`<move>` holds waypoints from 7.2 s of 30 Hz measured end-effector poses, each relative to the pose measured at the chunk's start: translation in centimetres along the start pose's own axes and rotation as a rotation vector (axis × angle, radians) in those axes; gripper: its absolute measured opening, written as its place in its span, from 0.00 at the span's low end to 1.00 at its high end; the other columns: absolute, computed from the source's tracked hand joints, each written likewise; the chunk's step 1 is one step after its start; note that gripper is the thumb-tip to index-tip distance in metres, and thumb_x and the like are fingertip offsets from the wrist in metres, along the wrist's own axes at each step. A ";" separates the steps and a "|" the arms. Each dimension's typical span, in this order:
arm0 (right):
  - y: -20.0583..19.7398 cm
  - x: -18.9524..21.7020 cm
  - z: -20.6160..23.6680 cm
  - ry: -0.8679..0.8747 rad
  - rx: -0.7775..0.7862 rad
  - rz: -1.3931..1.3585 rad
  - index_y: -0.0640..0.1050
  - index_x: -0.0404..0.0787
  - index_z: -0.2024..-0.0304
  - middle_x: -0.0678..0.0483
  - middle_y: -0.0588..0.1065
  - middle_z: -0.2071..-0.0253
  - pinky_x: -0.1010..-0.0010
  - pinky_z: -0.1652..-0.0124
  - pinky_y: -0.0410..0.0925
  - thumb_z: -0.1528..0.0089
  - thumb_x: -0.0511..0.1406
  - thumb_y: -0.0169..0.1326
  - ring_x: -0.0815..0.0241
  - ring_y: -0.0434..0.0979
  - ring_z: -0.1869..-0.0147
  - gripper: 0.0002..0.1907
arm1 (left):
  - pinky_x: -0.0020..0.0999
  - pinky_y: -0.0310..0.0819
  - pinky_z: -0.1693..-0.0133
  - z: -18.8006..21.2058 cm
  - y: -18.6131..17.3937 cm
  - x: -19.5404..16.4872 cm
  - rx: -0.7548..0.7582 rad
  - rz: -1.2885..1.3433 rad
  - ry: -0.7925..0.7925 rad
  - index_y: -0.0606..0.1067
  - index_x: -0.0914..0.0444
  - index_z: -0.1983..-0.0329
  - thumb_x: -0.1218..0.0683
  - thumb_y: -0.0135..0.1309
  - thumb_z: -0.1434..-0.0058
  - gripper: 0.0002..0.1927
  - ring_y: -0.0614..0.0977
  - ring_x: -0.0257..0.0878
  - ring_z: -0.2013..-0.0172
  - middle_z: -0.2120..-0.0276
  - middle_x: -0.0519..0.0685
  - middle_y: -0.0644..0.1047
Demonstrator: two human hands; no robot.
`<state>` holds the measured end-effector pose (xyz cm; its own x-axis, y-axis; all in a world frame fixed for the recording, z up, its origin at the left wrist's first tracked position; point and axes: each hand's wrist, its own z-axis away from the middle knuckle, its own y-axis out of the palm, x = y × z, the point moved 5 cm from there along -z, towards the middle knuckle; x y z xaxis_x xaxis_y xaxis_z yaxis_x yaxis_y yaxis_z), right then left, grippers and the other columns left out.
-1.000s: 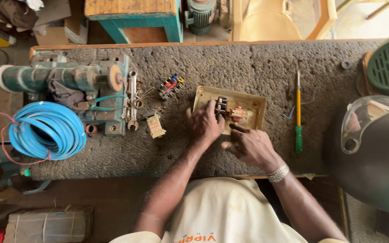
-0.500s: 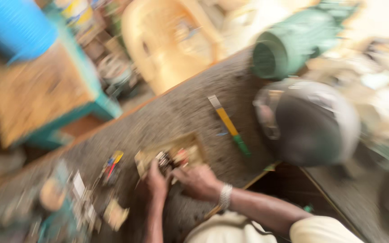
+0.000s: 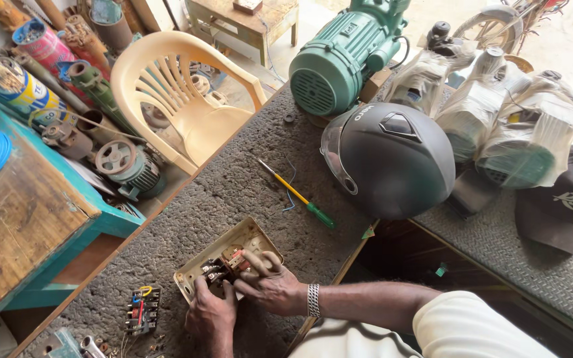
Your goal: The person uses a screwdriver to loosen screws and remove a contactor and a small relay from a beige electrical enclosure. They then place the components on the workbench and briefly handle the enclosure.
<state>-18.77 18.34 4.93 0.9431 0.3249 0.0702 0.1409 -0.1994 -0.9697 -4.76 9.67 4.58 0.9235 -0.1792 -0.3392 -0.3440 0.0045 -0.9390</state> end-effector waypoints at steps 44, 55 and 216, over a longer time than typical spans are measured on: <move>-0.3 -1.6 -0.6 0.055 0.048 -0.125 0.75 0.52 0.44 0.57 0.80 0.48 0.41 0.32 0.39 0.44 0.36 0.59 0.45 0.48 0.18 0.24 | 0.57 0.77 0.69 1.5 -0.5 0.2 0.030 0.283 -0.107 0.67 0.61 0.47 0.50 0.67 0.48 0.29 0.84 0.60 0.66 0.67 0.58 0.81; 1.0 -1.3 0.1 0.091 -0.027 -0.152 0.75 0.46 0.45 0.57 0.78 0.47 0.46 0.37 0.46 0.42 0.32 0.57 0.42 0.54 0.24 0.21 | 0.79 0.53 0.40 -0.4 1.8 1.0 -0.018 0.295 0.090 0.65 0.63 0.47 0.61 0.63 0.47 0.26 0.84 0.47 0.67 0.73 0.51 0.79; 1.2 -8.0 4.0 0.747 0.089 -1.118 0.48 0.52 0.24 0.47 0.80 0.68 0.69 0.77 0.74 0.36 0.32 0.53 0.62 0.78 0.73 0.43 | 0.69 0.56 0.32 -2.3 -1.2 2.6 -0.206 0.328 0.326 0.77 0.60 0.57 0.56 0.62 0.36 0.07 0.86 0.39 0.66 0.70 0.47 0.84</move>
<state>-27.33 19.22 2.32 0.2777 -0.3104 0.9091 0.9432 -0.0916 -0.3194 -2.32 6.98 4.93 0.6713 -0.4989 -0.5481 -0.6640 -0.0762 -0.7438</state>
